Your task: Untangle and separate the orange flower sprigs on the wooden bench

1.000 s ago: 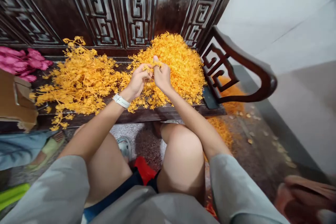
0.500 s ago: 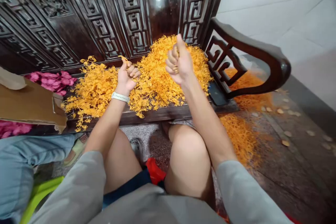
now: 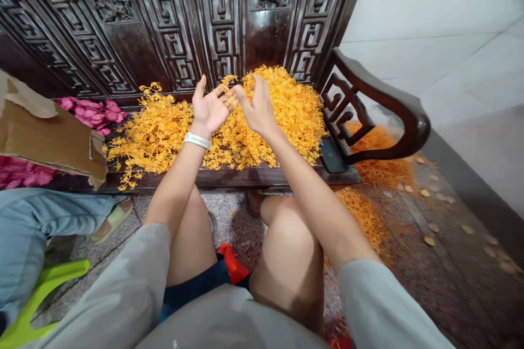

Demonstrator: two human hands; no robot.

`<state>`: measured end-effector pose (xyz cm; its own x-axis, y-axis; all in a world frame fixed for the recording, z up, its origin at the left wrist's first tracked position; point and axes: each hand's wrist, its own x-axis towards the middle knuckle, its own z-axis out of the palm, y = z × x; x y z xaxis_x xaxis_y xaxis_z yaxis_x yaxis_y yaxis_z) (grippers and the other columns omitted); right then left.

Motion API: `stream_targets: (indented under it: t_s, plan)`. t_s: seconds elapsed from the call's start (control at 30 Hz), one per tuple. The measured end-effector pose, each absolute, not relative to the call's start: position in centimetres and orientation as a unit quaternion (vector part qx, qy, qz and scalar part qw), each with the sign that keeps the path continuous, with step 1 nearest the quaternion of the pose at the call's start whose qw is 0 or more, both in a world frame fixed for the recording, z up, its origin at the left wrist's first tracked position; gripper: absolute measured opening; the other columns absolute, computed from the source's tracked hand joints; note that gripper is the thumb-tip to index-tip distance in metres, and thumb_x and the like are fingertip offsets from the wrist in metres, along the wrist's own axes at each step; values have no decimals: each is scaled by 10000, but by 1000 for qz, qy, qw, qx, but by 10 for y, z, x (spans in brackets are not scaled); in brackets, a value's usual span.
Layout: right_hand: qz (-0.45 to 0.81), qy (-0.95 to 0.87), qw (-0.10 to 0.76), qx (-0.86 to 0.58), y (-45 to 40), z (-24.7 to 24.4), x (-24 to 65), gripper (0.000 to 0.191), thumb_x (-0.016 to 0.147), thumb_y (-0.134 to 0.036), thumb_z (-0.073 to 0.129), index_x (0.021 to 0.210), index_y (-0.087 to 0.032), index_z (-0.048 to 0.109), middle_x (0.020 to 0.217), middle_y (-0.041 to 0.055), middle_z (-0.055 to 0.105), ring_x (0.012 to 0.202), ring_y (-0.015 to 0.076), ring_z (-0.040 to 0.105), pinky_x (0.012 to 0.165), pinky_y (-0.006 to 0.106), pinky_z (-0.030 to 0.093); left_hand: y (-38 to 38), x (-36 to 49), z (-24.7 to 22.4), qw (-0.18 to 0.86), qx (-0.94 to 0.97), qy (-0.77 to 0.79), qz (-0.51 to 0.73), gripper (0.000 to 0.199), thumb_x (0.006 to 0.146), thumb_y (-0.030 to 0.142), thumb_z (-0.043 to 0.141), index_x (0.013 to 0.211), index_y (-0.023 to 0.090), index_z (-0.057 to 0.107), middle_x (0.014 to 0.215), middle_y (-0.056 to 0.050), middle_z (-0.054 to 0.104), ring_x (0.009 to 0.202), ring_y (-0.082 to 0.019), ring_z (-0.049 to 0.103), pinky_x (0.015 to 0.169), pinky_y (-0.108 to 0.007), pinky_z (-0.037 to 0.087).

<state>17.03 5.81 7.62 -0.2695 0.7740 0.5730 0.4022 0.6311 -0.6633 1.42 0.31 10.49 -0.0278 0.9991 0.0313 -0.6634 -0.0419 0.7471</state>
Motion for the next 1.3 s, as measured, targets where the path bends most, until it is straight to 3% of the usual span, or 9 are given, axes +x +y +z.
stream_targets:
  t_s: [0.13, 0.27, 0.37, 0.6, 0.77, 0.9, 1.07, 1.2, 1.3]
  plan:
    - [245, -737, 474, -415, 32, 61, 150, 900, 963, -848, 413, 1587, -207, 321, 1533, 231, 490, 1428, 378, 525, 1181, 546, 458, 0, 45, 93, 597, 335, 312, 659, 489, 1002, 667, 544, 1009, 211, 720, 1006, -145, 740, 1045, -256, 737, 831, -332, 605]
    - [307, -681, 520, -415, 38, 52, 156, 700, 985, -812, 431, 1347, -215, 476, 1130, 149, 695, 1018, 285, 694, 943, 460, 558, -3, 54, 80, 571, 354, 345, 656, 378, 1023, 560, 618, 983, 198, 718, 964, -114, 737, 965, -215, 730, 819, -313, 585]
    - [341, -655, 540, -405, 43, 50, 157, 650, 928, -861, 487, 1096, -235, 533, 921, 71, 673, 830, 224, 653, 822, 396, 548, -8, 46, 75, 560, 374, 363, 644, 260, 1025, 456, 666, 1000, 205, 730, 937, -89, 734, 881, -178, 701, 787, -298, 562]
    - [381, -629, 569, -367, 44, 64, 137, 645, 928, -882, 438, 936, -246, 549, 847, 19, 598, 739, 150, 563, 710, 306, 488, -14, 29, 76, 529, 390, 384, 649, 270, 945, 326, 789, 759, 198, 641, 722, 10, 588, 664, -99, 574, 637, -219, 490]
    - [306, -683, 544, -379, 41, 78, 124, 715, 935, -853, 480, 616, -229, 341, 634, -22, 347, 636, 126, 344, 606, 289, 350, -16, 17, 76, 594, 387, 348, 613, 315, 992, 352, 742, 755, 198, 601, 613, 54, 426, 481, -68, 390, 482, -206, 379]
    - [398, -646, 550, -348, 44, 94, 94, 727, 874, -853, 587, 611, -240, 300, 583, -47, 292, 564, 106, 302, 513, 273, 274, -19, -1, 84, 643, 331, 274, 634, 347, 1041, 235, 635, 711, 200, 535, 562, 79, 274, 424, -67, 226, 428, -211, 313]
    - [539, -477, 594, -359, 62, 114, 100, 714, 858, -846, 605, 630, -257, 273, 473, -110, 131, 434, 87, 119, 416, 269, 160, -27, -42, 100, 551, 272, 221, 757, 527, 1129, 361, 458, 625, 209, 460, 510, 50, 175, 433, -97, 251, 434, -221, 321]
    - [554, -540, 562, -294, 57, 130, 138, 639, 910, -831, 547, 650, -255, 450, 481, -84, 218, 410, 94, 151, 400, 271, 172, -23, -66, 99, 524, 262, 224, 778, 488, 1140, 446, 416, 747, 227, 605, 521, 45, 246, 440, -101, 324, 476, -233, 408]
    - [501, -605, 538, -307, 66, 135, 157, 643, 959, -855, 382, 804, -270, 600, 571, -37, 407, 441, 113, 309, 437, 275, 307, -14, -70, 92, 527, 237, 228, 784, 440, 1131, 454, 433, 835, 227, 665, 563, 22, 404, 512, -109, 473, 581, -248, 521]
